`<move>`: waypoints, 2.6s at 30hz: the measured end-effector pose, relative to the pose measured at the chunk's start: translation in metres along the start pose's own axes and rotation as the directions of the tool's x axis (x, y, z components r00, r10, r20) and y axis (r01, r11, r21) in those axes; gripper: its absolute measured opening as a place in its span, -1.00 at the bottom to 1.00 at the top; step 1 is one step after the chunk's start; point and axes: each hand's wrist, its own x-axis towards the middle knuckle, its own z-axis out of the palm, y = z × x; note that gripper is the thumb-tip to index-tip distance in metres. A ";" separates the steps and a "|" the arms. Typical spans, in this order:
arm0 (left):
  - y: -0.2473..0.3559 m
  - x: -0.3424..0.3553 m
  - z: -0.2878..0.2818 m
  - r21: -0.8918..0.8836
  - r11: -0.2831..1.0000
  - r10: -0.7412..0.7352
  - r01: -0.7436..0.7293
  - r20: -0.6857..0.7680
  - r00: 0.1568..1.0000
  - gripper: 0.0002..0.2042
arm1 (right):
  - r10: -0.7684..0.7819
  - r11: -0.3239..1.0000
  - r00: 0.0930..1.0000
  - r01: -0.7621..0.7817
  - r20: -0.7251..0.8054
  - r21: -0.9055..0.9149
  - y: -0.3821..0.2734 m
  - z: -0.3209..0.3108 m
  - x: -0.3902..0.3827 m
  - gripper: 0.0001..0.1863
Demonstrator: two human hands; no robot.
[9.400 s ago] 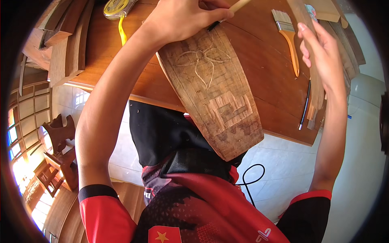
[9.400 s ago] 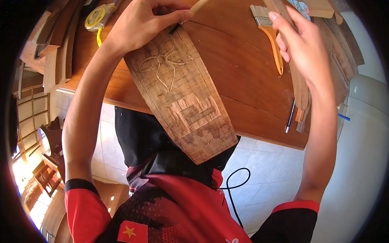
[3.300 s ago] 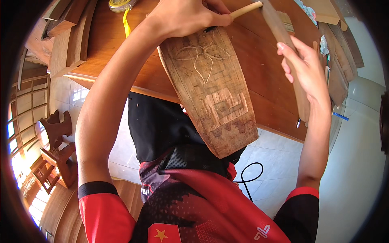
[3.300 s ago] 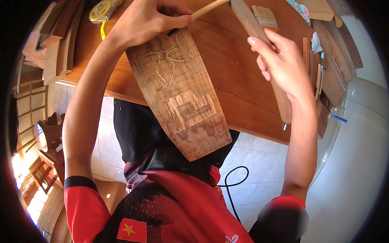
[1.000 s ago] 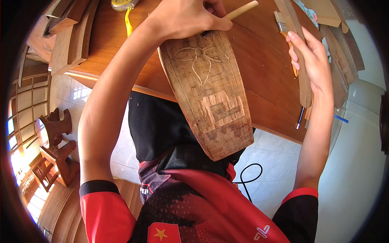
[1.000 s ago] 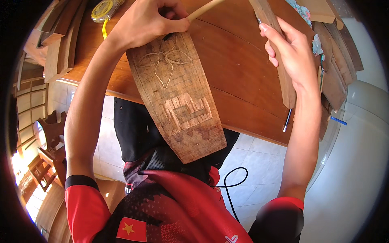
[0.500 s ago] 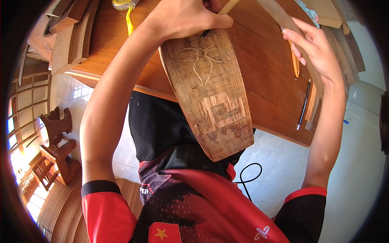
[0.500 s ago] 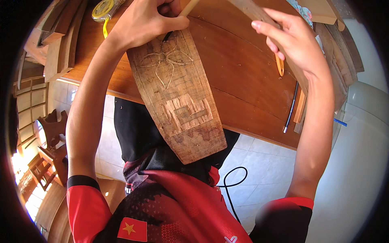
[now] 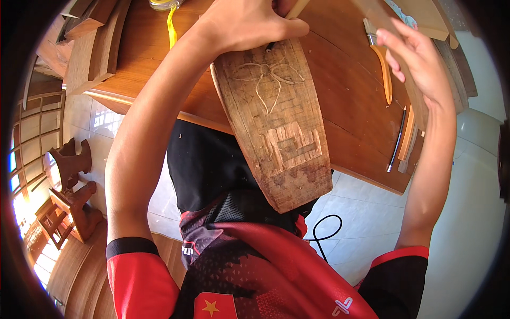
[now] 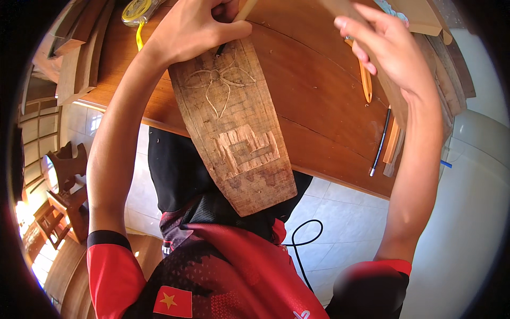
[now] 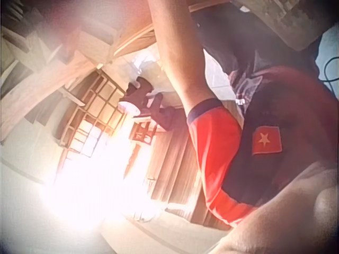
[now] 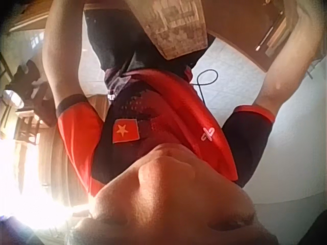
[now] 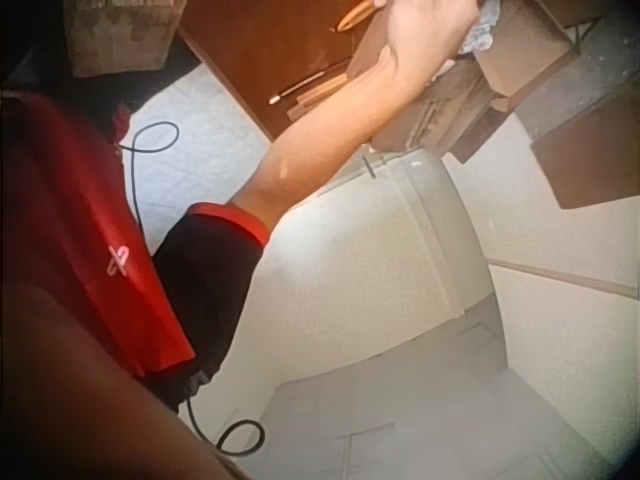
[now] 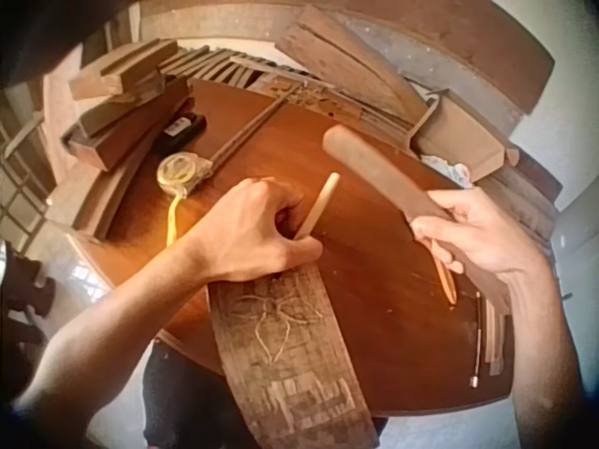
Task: The person carves a floral design into a rectangular wooden board using a chisel and a wooden mallet. They repeatedly strike the chisel to deepen the grooves of the pattern while holding the board steady on a workbench.
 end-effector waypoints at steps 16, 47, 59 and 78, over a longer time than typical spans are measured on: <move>0.002 -0.011 0.001 0.074 0.995 0.072 -0.065 -0.097 0.993 -0.65 | -0.044 0.999 0.998 0.044 -0.037 0.008 -0.003 0.008 -0.005 -0.54; 0.025 -0.033 -0.009 -0.019 0.962 -0.271 0.271 -0.136 0.953 -0.70 | -0.012 0.984 0.956 0.064 0.292 -0.167 -0.082 -0.023 0.041 -0.59; 0.000 -0.046 0.007 0.151 0.980 -0.083 0.132 -0.292 0.953 -0.72 | 0.012 0.894 0.975 0.088 0.220 -0.439 -0.082 -0.020 0.066 -0.53; -0.004 -0.048 0.001 0.081 0.990 -0.093 0.114 -0.229 0.969 -0.75 | -0.027 0.961 0.980 0.080 0.196 -0.266 -0.090 -0.016 0.065 -0.57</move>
